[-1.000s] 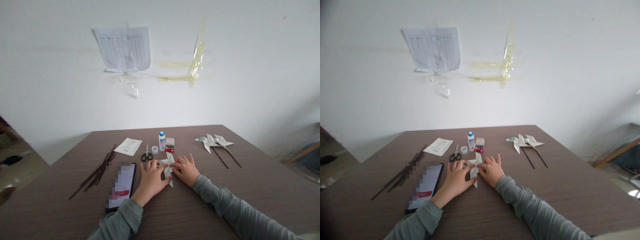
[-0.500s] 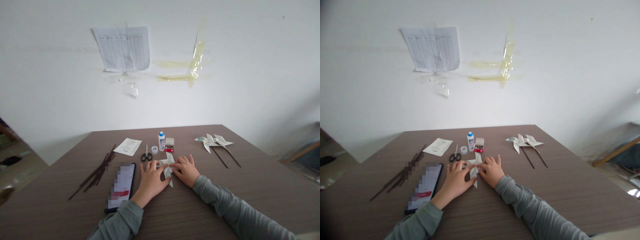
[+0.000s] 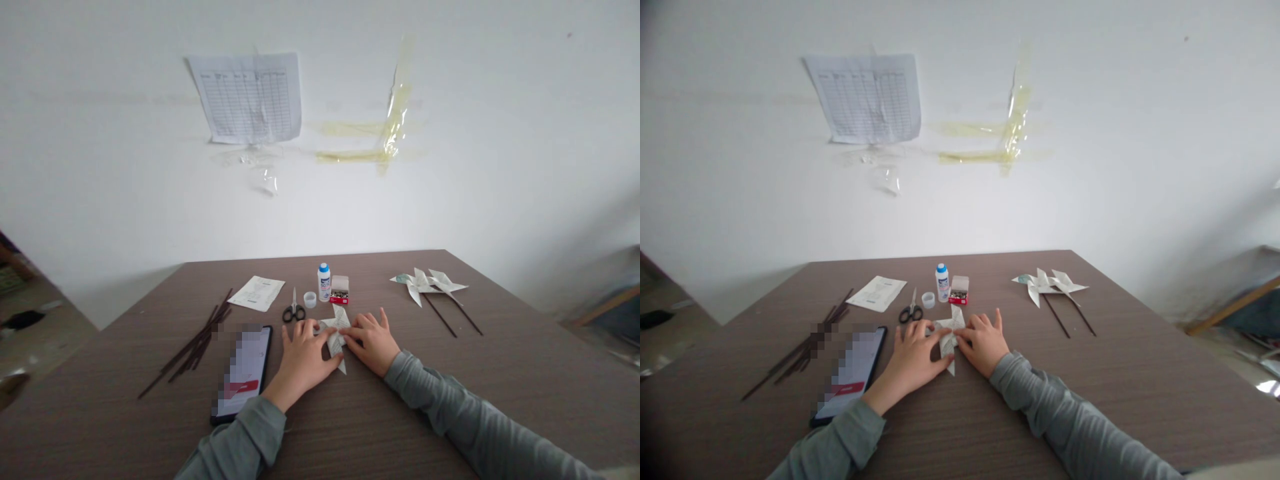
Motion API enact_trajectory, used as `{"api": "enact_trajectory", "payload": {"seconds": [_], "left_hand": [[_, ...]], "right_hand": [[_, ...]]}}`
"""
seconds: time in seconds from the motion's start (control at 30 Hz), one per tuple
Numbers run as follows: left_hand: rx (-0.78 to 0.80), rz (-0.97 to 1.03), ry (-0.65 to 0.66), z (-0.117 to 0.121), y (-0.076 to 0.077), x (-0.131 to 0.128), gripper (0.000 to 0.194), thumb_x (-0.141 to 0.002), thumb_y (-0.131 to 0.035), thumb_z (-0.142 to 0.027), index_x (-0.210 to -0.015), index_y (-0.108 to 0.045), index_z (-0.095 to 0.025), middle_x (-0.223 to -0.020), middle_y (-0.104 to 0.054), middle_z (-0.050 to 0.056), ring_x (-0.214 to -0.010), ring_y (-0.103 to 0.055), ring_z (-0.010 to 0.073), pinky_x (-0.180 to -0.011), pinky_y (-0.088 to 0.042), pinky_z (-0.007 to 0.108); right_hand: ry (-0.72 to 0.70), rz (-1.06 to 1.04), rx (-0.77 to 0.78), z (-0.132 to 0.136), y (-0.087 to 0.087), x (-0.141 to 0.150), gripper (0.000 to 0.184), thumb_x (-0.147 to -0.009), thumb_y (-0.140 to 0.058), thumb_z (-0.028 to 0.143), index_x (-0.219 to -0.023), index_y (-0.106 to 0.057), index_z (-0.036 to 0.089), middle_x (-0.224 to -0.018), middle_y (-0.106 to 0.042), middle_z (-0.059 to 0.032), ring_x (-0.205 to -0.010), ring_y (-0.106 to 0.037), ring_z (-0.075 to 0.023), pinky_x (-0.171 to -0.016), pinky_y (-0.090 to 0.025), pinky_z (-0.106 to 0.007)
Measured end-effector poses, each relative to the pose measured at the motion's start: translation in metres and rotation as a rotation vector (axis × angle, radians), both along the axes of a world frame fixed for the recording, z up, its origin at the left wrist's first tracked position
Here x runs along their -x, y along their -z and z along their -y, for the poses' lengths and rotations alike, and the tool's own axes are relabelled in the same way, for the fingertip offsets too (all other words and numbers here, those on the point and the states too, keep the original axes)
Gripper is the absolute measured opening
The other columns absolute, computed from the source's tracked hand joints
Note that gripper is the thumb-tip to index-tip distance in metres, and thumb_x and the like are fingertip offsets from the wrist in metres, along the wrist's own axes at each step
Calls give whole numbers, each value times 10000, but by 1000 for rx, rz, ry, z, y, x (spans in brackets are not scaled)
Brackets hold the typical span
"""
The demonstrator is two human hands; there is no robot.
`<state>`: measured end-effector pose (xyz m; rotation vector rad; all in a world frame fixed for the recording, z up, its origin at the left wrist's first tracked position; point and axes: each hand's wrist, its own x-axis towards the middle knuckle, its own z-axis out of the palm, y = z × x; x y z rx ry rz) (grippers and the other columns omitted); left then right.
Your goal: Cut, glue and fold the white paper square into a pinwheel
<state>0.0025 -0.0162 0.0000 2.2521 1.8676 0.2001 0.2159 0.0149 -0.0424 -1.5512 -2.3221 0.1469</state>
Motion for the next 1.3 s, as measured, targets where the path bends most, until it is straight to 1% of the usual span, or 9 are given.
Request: {"api": "enact_trajectory", "payload": {"seconds": [0.1, 0.3, 0.47, 0.67, 0.77, 0.83, 1.0, 1.17, 1.3], "left_hand": [[-1, -1, -3, 2, 1, -1, 620, -1114, -880, -421, -1733, -875, -382, -1745, -766, 182, -1752, -626, 515, -1550, -318, 940], [-57, -5, -16, 7, 2, -3, 614, -1116, -883, -366, -1729, -881, -381, -1729, -797, 160, -1725, -649, 500, -1566, -355, 880], [-42, -11, -10, 6, 5, -2, 565, -1142, -881, -384, -1706, -903, -422, -1757, -781, 158, -1765, -621, 508, -1568, -341, 903], [-86, -7, 12, 4, 11, 1, 532, -1142, -885, -431, -1673, -918, -448, -1697, -795, 153, -1725, -628, 501, -1535, -396, 908], [-75, -3, 7, 4, 10, 1, 514, -1147, -884, -438, -1660, -926, -433, -1716, -785, 160, -1741, -614, 504, -1539, -383, 908], [-58, -1, 1, 5, 8, 0, 520, -1148, -888, -418, -1667, -922, -425, -1736, -781, 161, -1756, -612, 504, -1548, -370, 909], [-76, 34, -8, 7, 6, -2, 508, -1125, -917, -362, -1631, -943, -392, -1709, -792, 170, -1738, -643, 508, -1553, -374, 903], [-66, 20, -20, 10, 7, -5, 552, -1147, -894, -352, -1697, -907, -392, -1737, -777, 180, -1762, -636, 499, -1567, -360, 891], [-62, 8, -10, 11, 4, -5, 515, -1155, -878, -334, -1664, -931, -394, -1758, -787, 181, -1767, -639, 515, -1559, -364, 911]], "right_hand": [[3, 26, -4, 0, -1, 1, 365, -1248, -764, 235, -1436, -1024, 409, -1327, -937, -103, -1384, -842, -373, -1527, -383, -936], [-10, -5, 12, -3, 2, 0, 374, -1236, -727, 245, -1420, -1021, 385, -1357, -930, -133, -1416, -819, -411, -1505, -361, -980], [-14, -32, 0, -3, 5, 0, 388, -1212, -736, 250, -1420, -1023, 408, -1374, -932, -141, -1429, -829, -445, -1507, -366, -977], [-18, -60, -4, -2, 6, -3, 421, -1204, -721, 229, -1408, -1029, 432, -1306, -937, -118, -1372, -852, -418, -1524, -357, -957], [-22, -77, 9, -2, 5, -5, 433, -1217, -691, 223, -1382, -1034, 429, -1283, -937, -106, -1364, -849, -401, -1545, -315, -951], [-22, -70, 16, -1, 4, -5, 428, -1216, -691, 219, -1366, -1036, 423, -1300, -940, -109, -1374, -847, -402, -1545, -307, -958], [-11, -37, -18, -1, 3, -3, 390, -1213, -714, 232, -1328, -1040, 411, -1321, -949, -132, -1429, -823, -439, -1513, -372, -967], [-11, -24, -17, -4, 7, -4, 390, -1225, -698, 244, -1323, -1033, 418, -1321, -937, -126, -1430, -808, -434, -1507, -374, -976], [-15, -19, -22, -4, 7, -4, 388, -1235, -694, 250, -1325, -1031, 421, -1323, -937, -120, -1428, -809, -425, -1515, -370, -969]]}}
